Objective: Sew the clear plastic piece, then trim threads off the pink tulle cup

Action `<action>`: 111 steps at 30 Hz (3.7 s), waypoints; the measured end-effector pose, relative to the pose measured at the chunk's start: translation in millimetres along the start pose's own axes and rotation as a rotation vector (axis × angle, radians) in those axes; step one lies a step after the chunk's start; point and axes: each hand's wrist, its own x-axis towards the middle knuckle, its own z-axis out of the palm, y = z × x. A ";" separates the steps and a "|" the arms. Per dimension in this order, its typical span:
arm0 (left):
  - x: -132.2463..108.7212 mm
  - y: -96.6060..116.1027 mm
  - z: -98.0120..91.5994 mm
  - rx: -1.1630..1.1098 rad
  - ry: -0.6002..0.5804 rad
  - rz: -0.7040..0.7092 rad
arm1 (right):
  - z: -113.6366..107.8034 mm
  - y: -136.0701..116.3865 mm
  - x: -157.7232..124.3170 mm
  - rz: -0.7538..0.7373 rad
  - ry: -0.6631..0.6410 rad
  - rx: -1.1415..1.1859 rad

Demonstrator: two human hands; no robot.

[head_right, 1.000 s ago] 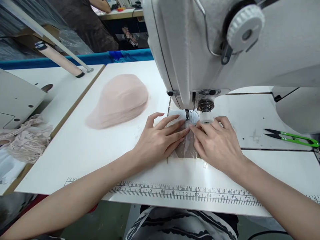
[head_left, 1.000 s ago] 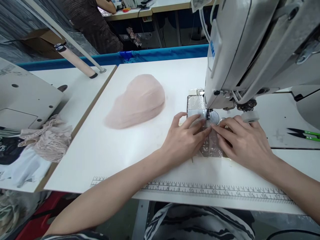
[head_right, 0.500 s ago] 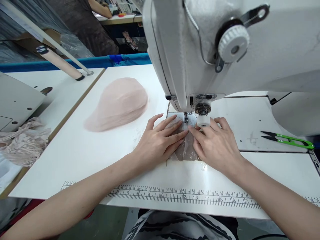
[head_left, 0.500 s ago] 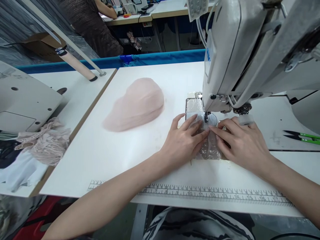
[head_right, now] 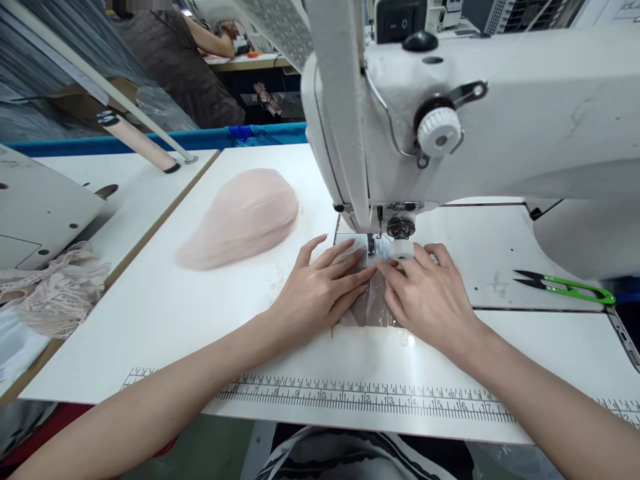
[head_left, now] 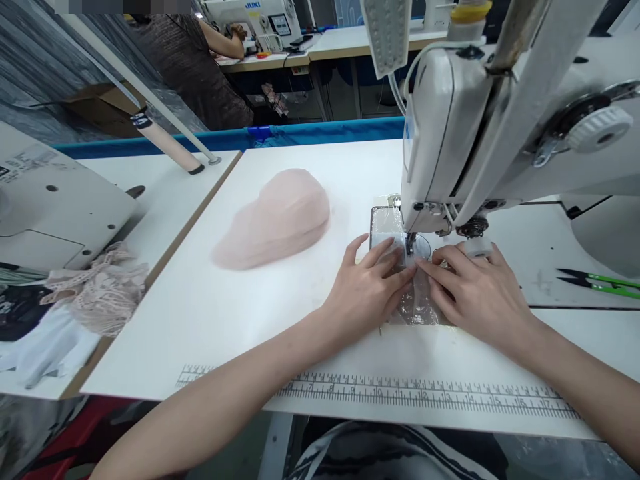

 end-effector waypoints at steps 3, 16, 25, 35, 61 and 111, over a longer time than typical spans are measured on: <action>1.5 -0.7 0.7 -0.009 -0.006 -0.007 | 0.2 0.4 1.0 -0.001 0.003 -0.013; 3.1 -4.3 5.9 0.030 0.049 0.006 | -1.4 4.0 1.6 -0.052 0.039 -0.006; -3.1 22.8 -42.9 -0.183 -0.344 0.093 | -10.6 11.4 -0.7 -0.309 0.046 0.315; -0.5 15.6 -14.4 -0.233 -0.061 -0.133 | -11.0 11.5 -1.0 -0.305 -0.018 0.320; 31.9 -21.2 -19.6 -0.698 -0.230 -0.190 | -1.7 12.6 3.9 0.159 0.179 0.382; 2.7 -13.2 0.8 0.152 -0.076 0.180 | 7.8 16.3 5.7 -0.148 0.125 0.113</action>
